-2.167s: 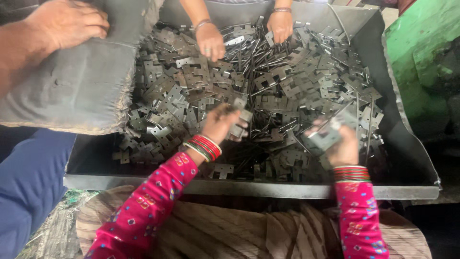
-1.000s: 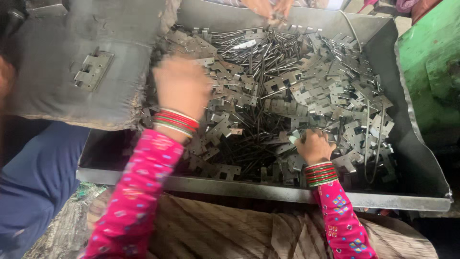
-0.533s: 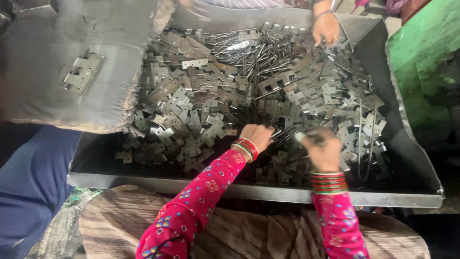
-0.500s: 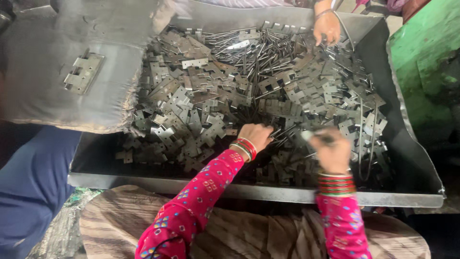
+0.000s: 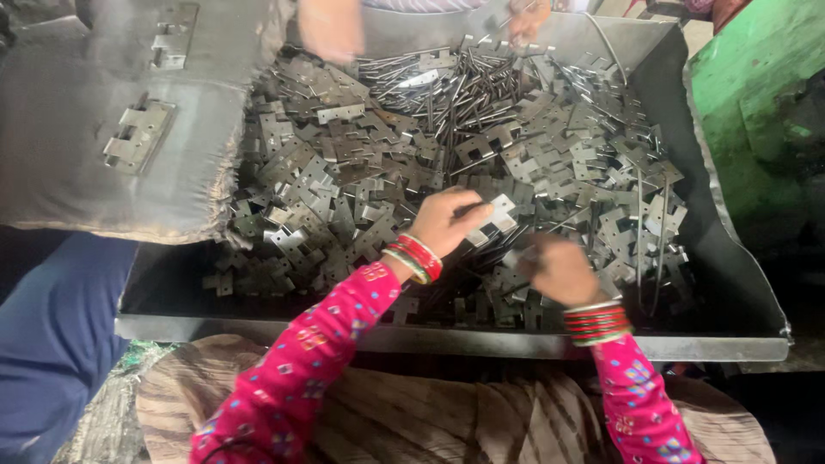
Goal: The person picks metal parts and thin rods from a bin and sorts them by hand while sitting on the ground next to others.
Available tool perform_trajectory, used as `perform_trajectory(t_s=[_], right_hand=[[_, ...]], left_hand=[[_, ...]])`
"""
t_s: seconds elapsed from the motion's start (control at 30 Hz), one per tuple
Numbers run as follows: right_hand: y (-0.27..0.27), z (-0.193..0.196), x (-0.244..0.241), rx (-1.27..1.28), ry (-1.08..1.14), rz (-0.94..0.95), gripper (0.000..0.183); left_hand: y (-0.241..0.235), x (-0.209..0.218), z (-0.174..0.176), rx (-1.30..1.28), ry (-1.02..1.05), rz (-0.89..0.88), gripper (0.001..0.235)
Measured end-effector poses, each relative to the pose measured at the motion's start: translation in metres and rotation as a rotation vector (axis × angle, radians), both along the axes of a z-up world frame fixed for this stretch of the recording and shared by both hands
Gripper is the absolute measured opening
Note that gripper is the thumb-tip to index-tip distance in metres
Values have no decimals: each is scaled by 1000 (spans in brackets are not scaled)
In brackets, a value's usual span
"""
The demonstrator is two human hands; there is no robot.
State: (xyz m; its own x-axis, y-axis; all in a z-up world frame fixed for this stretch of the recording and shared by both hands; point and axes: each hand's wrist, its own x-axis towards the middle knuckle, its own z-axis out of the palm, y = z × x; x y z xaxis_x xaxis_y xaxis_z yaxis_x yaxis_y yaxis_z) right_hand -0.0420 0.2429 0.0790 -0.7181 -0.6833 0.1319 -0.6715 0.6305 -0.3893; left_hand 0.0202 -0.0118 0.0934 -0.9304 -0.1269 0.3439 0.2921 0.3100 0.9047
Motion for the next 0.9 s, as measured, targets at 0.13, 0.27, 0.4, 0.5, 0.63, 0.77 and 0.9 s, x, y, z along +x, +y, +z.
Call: perform_trajectory(t_s=[0.13,0.27,0.4,0.5,0.63,0.77,0.9], right_hand=[[-35,-33,3,334,351,258,15],[-48,-41,-7,546,631,423,5],[-44,-46,-15,613,552,423,7],[-34,-52,-20,487,585,349,6],[-29,-63,-18,521,501,291,7],[-29,-46,-22,616,382,264,16],[0,-14,-31,86,2,8,31]], left_hand=[[-30,25,5,62,-107,-43,24],[-66,53,3,154,-168,-104,27],[-81,52,4,334,-236,-83,27],[-87,46,4,259,-136,-37,28],[-85,45,-1,219,-161,7,29],[-87,44,-6,432,-314,-51,26],[-94,35,-14,508,-117,-7,26]])
